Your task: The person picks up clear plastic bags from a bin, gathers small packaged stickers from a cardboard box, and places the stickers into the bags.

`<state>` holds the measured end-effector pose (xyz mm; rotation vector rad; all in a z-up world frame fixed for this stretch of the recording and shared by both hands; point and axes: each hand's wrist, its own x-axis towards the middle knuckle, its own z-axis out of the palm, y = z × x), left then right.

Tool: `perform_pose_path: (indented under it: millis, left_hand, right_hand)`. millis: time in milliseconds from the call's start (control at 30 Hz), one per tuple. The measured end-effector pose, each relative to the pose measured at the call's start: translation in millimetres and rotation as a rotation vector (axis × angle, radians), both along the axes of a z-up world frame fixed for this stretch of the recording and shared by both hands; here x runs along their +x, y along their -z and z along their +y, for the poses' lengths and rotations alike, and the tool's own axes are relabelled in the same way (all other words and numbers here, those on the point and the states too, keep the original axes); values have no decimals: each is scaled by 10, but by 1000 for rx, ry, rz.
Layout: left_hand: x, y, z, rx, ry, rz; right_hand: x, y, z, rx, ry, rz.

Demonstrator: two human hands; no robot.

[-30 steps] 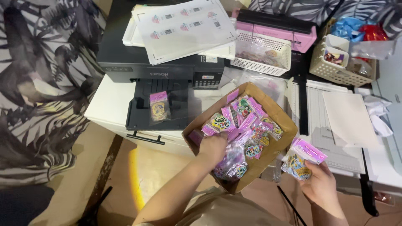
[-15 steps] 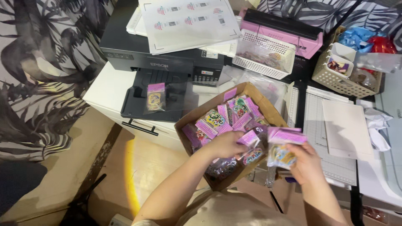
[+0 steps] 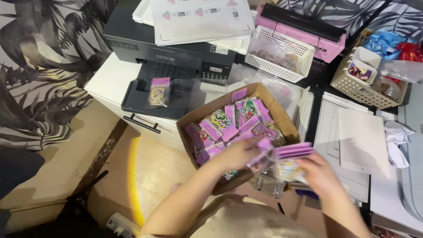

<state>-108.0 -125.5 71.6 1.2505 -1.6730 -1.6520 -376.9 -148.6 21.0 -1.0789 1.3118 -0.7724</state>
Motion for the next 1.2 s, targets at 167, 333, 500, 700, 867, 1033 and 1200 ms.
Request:
perform_pose_path:
  millis: [167, 333, 500, 700, 867, 1033, 1200]
  left_hand:
    - [-284, -25, 26, 21, -125, 43]
    - [-17, 424, 89, -216, -269, -719]
    - [17, 619, 141, -41, 55, -1341]
    - [245, 958, -32, -360, -8, -1151]
    - [747, 652, -62, -126, -263, -401]
    - [1000, 699, 58, 79, -659, 50]
    - [1130, 502, 223, 475, -776, 901]
  right_hand:
    - [182, 48, 73, -143, -91, -253]
    - [-282, -112, -27, 63, 451, 115]
    - [-686, 188, -140, -201, 426, 750]
    - [-708, 538, -187, -441, 437, 1169]
    - [37, 373, -9, -727, 420, 1043]
    - [1407, 128, 170, -437, 82, 893]
    - [2065, 403, 194, -485, -637, 1246]
